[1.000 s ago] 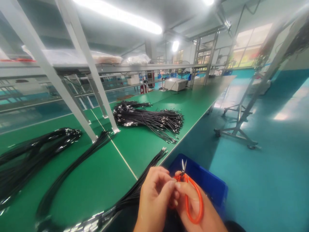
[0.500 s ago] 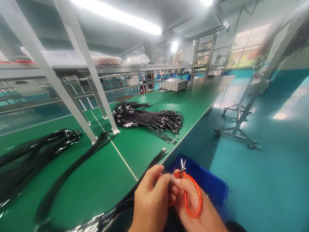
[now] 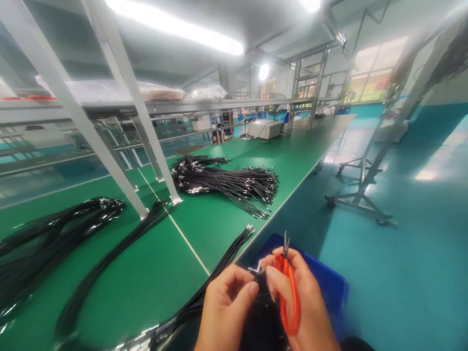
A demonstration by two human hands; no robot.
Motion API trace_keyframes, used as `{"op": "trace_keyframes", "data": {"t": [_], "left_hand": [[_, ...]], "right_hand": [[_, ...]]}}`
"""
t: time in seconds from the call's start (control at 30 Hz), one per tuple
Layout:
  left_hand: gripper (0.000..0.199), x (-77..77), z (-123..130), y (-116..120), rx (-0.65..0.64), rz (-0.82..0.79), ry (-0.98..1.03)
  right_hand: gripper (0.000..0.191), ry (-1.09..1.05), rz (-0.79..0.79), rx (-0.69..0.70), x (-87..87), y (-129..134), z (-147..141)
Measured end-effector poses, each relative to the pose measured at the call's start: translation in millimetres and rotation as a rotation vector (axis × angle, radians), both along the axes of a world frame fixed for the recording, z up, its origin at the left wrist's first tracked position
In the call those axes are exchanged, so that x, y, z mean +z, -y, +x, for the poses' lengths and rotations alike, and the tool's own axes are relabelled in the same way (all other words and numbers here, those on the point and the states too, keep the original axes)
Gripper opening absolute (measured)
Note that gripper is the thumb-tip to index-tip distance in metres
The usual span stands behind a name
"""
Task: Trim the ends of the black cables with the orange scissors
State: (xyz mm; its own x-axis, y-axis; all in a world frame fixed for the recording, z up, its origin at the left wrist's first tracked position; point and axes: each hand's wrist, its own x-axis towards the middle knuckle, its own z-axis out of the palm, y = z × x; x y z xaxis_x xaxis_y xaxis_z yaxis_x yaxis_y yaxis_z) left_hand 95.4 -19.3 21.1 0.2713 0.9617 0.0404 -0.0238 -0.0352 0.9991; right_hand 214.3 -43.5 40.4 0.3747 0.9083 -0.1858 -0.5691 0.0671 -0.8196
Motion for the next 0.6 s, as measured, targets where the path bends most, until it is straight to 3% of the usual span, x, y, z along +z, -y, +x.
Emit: {"op": "trace_keyframes", "data": {"t": [0.17,0.37,0.6], "left_hand": [[0.015,5.8,4,3,0.063,0.038,-0.079],[0.013,7.9,10,7,0.196,0.132,-0.136],[0.016,5.8,8,8,0.21,0.439,-0.309]], "right_hand": [[0.019,0.344,0.126,-0.11,-11.2,-2,-1],[0.015,0.585,0.133,-0.149,-24.8,-1,4],[0.013,0.602,0.186,-0.242,-20.4,8,12]]}}
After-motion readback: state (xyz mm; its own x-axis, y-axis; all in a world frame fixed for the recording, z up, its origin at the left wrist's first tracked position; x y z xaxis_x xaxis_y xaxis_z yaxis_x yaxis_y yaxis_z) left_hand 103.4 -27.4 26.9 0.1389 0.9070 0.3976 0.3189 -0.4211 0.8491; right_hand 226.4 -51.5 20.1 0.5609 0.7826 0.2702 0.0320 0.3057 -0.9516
